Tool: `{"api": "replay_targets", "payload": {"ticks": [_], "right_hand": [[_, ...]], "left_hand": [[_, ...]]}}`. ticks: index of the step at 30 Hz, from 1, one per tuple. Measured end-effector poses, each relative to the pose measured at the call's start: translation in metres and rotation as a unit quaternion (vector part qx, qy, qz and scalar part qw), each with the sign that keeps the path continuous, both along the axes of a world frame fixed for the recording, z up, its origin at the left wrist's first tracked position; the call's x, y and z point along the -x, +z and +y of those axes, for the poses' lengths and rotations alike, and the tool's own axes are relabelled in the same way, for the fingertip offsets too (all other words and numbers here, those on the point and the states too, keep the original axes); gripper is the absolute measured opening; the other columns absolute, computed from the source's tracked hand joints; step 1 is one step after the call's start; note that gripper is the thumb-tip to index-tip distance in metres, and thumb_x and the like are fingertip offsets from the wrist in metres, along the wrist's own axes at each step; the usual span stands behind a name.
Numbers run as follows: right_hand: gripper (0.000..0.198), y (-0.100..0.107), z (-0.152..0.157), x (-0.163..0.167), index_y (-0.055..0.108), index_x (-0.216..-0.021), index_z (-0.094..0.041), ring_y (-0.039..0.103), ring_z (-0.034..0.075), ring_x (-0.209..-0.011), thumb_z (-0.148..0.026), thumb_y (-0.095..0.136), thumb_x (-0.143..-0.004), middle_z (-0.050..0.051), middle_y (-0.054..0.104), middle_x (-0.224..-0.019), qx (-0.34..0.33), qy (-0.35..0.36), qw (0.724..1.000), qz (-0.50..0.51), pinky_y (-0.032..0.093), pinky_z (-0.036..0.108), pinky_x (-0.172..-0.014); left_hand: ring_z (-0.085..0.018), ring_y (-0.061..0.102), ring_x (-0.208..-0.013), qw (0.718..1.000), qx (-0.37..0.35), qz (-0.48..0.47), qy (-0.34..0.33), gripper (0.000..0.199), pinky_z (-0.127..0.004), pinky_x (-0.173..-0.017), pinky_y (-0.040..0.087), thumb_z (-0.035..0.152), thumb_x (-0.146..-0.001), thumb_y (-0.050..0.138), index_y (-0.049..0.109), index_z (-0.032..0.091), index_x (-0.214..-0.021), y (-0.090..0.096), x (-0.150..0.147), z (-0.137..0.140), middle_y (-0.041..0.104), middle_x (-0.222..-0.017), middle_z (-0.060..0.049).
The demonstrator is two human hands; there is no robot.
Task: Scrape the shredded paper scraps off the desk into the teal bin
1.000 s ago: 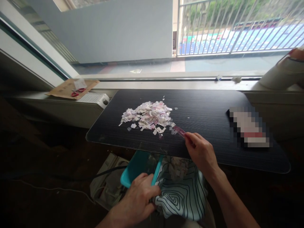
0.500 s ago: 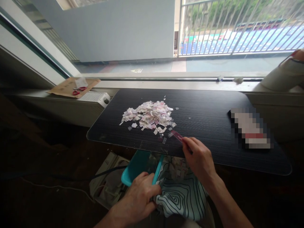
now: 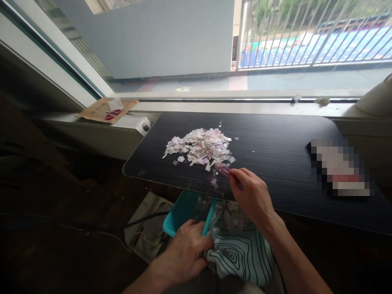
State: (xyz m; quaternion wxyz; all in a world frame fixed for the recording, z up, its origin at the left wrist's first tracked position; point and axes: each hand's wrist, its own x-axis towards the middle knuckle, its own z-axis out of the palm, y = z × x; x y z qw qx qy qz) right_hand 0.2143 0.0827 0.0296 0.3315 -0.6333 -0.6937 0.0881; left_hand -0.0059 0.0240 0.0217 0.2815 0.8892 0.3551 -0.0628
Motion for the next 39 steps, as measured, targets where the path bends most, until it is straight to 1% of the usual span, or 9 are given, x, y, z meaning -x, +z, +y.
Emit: {"api": "replay_targets", "payload": {"ticks": [2,6,10,14,21,28,33,36,39], "right_hand": [[0.02,0.0,-0.008,-0.003,0.067,-0.094,-0.019,0.06,0.015,-0.068,-0.026,0.049,-0.088,0.004,0.066,-0.083,0.014,0.005,1.0,0.008,0.045,0.027,-0.065],[0.02,-0.002,-0.017,-0.006,0.066,-0.093,-0.019,0.06,0.015,-0.067,-0.027,0.05,-0.088,0.004,0.066,-0.083,0.019,-0.016,1.0,0.018,0.045,0.027,-0.065],[0.019,-0.003,-0.016,-0.009,0.066,-0.093,-0.019,0.06,0.014,-0.067,-0.027,0.05,-0.088,0.003,0.066,-0.083,0.022,-0.018,0.999,0.025,0.044,0.027,-0.066],[0.018,-0.003,-0.015,-0.014,0.066,-0.091,-0.018,0.059,0.015,-0.062,-0.028,0.052,-0.087,0.002,0.065,-0.078,0.019,-0.045,0.999,0.015,0.044,0.028,-0.064],[0.019,-0.005,-0.015,-0.022,0.067,-0.091,-0.018,0.061,0.016,-0.066,-0.028,0.053,-0.086,0.004,0.067,-0.081,0.017,-0.062,0.998,0.026,0.045,0.028,-0.066],[0.018,-0.009,-0.013,-0.022,0.068,-0.091,-0.018,0.062,0.015,-0.067,-0.029,0.054,-0.085,0.003,0.068,-0.081,0.019,-0.045,0.998,0.046,0.045,0.026,-0.064],[0.018,-0.01,-0.014,-0.024,0.069,-0.088,-0.019,0.062,0.015,-0.068,-0.029,0.055,-0.084,0.004,0.07,-0.084,0.021,-0.067,0.997,0.042,0.045,0.026,-0.064],[0.018,-0.01,-0.015,-0.027,0.069,-0.089,-0.019,0.063,0.015,-0.068,-0.03,0.055,-0.084,0.004,0.07,-0.084,0.026,-0.074,0.996,0.047,0.046,0.026,-0.063],[0.019,-0.01,-0.016,-0.03,0.069,-0.091,-0.019,0.063,0.016,-0.066,-0.03,0.056,-0.083,0.003,0.07,-0.083,0.028,-0.096,0.994,0.043,0.046,0.027,-0.064]], "left_hand": [[-0.02,0.051,-0.082,1.0,0.001,-0.001,-0.004,0.007,-0.033,-0.08,0.038,0.027,-0.077,0.063,0.061,0.02,-0.079,0.0,0.0,0.001,0.053,-0.082,-0.003],[-0.019,0.051,-0.082,1.0,-0.009,-0.017,-0.003,0.008,-0.032,-0.079,0.037,0.026,-0.076,0.064,0.059,0.02,-0.077,-0.001,-0.001,0.001,0.052,-0.08,-0.002],[-0.019,0.051,-0.081,1.0,-0.016,-0.023,0.001,0.008,-0.032,-0.078,0.037,0.025,-0.075,0.064,0.058,0.02,-0.076,-0.002,-0.002,0.0,0.052,-0.08,-0.002],[-0.019,0.052,-0.081,1.0,-0.013,-0.022,0.0,0.007,-0.032,-0.078,0.037,0.023,-0.074,0.064,0.058,0.02,-0.076,-0.001,-0.002,-0.001,0.053,-0.079,-0.002],[-0.019,0.052,-0.081,1.0,-0.017,-0.023,-0.008,0.009,-0.031,-0.077,0.036,0.022,-0.074,0.063,0.055,0.02,-0.073,0.0,-0.004,0.002,0.052,-0.079,-0.001],[-0.018,0.051,-0.081,1.0,-0.012,-0.027,-0.004,0.009,-0.031,-0.077,0.036,0.022,-0.074,0.063,0.054,0.02,-0.073,-0.001,-0.003,0.002,0.052,-0.079,-0.001],[-0.018,0.051,-0.08,1.0,-0.008,-0.028,-0.003,0.009,-0.031,-0.076,0.036,0.022,-0.074,0.063,0.054,0.02,-0.073,-0.001,-0.004,0.002,0.052,-0.079,-0.001],[-0.018,0.051,-0.08,1.0,-0.01,-0.029,-0.002,0.01,-0.031,-0.076,0.036,0.022,-0.073,0.063,0.053,0.02,-0.072,-0.001,-0.004,0.002,0.052,-0.079,-0.001],[-0.018,0.05,-0.08,1.0,-0.006,-0.03,-0.001,0.009,-0.031,-0.077,0.036,0.022,-0.074,0.064,0.054,0.02,-0.073,-0.001,-0.004,0.002,0.052,-0.079,-0.001]]}}
